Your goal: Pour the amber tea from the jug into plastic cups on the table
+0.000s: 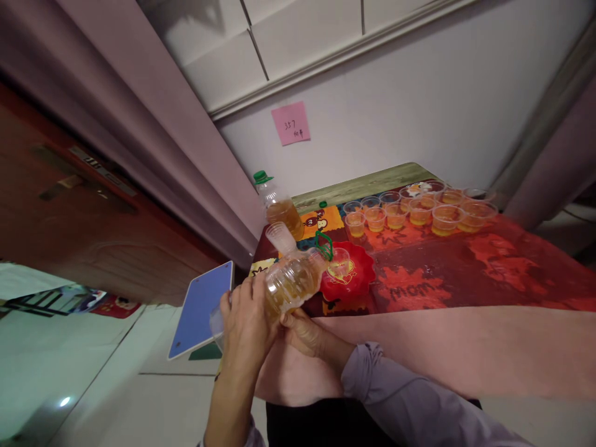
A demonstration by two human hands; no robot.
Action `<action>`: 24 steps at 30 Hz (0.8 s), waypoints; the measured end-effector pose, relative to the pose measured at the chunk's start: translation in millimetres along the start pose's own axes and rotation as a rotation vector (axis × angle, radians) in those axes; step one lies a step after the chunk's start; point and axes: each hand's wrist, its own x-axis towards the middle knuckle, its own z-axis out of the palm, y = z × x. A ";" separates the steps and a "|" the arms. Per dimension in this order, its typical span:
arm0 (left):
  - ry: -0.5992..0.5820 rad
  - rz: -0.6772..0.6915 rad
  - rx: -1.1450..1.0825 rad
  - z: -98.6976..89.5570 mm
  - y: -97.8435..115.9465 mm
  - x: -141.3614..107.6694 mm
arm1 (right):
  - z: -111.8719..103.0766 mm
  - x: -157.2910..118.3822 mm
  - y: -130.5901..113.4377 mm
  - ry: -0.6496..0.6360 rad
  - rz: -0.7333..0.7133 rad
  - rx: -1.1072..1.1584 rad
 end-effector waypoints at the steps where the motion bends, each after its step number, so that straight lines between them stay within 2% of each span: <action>1: 0.002 0.002 -0.002 0.5 -0.4 0.1 | 0.0 0.0 0.1 -0.001 -0.002 0.001; 8: 0.009 0.009 -0.009 0.8 -0.4 0.6 | 0.9 0.2 -0.4 0.013 -0.004 0.011; 14: 0.016 -0.042 -0.021 -4.9 7.7 1.5 | 1.2 -0.6 -0.3 0.022 -0.008 0.008; 24: 0.008 0.013 0.004 1.0 -1.1 -0.5 | 0.8 -0.3 -1.4 0.001 0.014 0.002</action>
